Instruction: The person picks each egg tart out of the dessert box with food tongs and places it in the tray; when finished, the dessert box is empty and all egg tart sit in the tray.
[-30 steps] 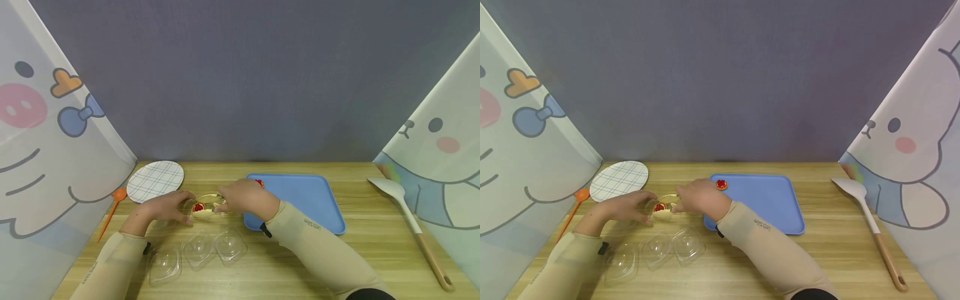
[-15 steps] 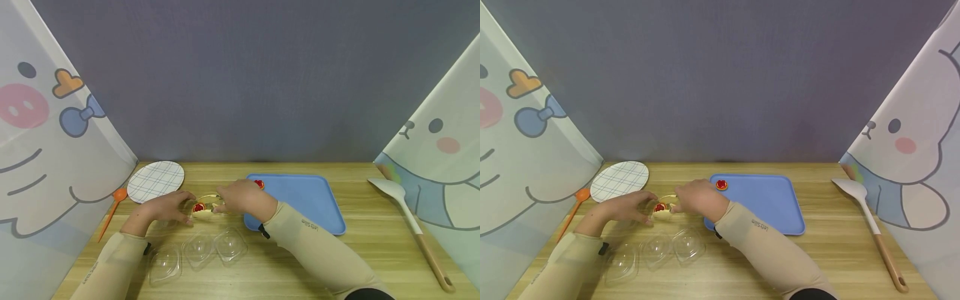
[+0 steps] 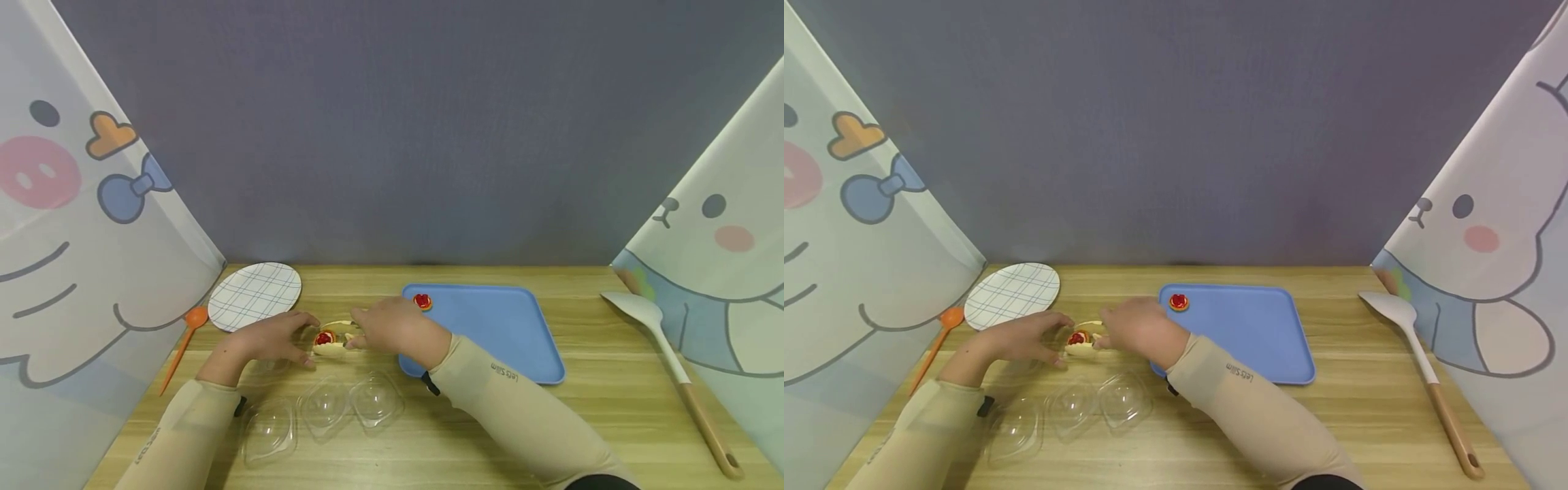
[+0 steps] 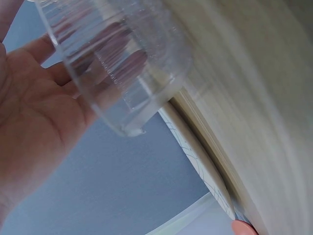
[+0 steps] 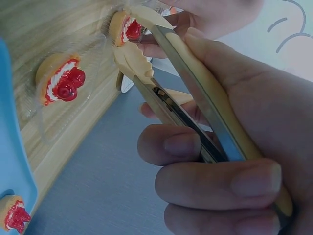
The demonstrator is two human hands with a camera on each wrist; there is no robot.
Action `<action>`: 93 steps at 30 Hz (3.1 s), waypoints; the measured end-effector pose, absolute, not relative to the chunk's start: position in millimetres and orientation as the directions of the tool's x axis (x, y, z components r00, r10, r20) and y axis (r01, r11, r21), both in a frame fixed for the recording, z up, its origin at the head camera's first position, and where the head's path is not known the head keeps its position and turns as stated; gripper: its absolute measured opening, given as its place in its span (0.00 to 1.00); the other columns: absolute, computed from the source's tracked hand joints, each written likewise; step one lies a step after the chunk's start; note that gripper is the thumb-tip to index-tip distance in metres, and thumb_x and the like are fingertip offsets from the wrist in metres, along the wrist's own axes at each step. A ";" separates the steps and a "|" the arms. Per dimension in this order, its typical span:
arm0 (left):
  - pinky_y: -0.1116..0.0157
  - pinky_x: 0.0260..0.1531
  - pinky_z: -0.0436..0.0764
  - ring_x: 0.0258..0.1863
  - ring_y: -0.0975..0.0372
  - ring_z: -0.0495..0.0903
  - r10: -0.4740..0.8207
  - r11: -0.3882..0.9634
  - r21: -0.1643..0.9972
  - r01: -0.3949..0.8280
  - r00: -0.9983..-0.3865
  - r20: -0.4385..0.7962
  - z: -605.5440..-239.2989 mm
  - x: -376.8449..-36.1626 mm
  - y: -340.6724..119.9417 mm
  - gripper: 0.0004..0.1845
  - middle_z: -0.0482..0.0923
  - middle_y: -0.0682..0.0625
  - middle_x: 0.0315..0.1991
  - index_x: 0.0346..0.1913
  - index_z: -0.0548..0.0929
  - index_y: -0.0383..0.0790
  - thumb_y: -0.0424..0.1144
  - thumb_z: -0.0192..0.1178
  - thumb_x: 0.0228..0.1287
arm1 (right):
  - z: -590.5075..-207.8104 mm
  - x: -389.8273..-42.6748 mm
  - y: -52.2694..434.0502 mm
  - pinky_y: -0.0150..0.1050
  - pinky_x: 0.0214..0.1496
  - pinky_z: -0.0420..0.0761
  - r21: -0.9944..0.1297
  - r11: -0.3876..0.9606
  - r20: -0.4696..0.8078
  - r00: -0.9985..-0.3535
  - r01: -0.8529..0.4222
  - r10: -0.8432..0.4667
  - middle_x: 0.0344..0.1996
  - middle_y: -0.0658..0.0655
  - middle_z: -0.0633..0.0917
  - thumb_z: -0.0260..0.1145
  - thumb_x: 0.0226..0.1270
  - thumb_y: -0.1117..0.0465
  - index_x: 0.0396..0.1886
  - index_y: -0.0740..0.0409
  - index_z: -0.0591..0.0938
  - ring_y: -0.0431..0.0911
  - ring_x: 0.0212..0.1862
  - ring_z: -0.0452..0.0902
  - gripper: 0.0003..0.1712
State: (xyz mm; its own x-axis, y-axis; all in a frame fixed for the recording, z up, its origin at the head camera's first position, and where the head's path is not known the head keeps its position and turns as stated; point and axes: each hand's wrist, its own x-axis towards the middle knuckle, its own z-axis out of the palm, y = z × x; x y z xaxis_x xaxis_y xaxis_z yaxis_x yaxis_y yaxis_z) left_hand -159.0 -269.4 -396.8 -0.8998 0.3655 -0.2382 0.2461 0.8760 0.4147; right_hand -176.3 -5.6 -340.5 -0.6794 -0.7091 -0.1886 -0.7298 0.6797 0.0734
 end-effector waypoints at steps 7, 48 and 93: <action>0.44 0.64 0.72 0.67 0.46 0.71 0.366 0.875 0.420 0.242 -0.898 -0.243 -396.3 -158.4 -267.9 0.45 0.73 0.43 0.66 0.66 0.73 0.42 0.60 0.76 0.47 | -342.9 -175.3 -4.6 0.43 0.30 0.79 0.072 0.672 -0.179 -0.672 -0.737 -0.718 0.21 0.47 0.78 0.55 0.68 0.30 0.44 0.46 0.75 0.43 0.26 0.75 0.26; 0.46 0.62 0.74 0.65 0.48 0.73 0.368 0.880 0.400 0.255 -0.899 -0.238 -395.8 -157.5 -268.3 0.44 0.74 0.43 0.64 0.65 0.74 0.43 0.59 0.77 0.46 | -339.7 -173.7 41.4 0.41 0.27 0.72 -0.040 0.730 -0.086 -0.725 -0.682 -0.683 0.16 0.47 0.74 0.49 0.70 0.27 0.44 0.44 0.72 0.45 0.21 0.69 0.27; 0.44 0.63 0.72 0.69 0.45 0.69 0.348 0.889 0.398 0.228 -0.901 -0.260 -396.6 -157.9 -269.8 0.45 0.70 0.41 0.68 0.66 0.73 0.46 0.61 0.76 0.46 | -314.7 -211.3 145.8 0.38 0.23 0.67 -0.176 0.857 -0.074 -0.861 -0.485 -0.502 0.16 0.50 0.70 0.45 0.65 0.21 0.51 0.50 0.69 0.44 0.20 0.68 0.39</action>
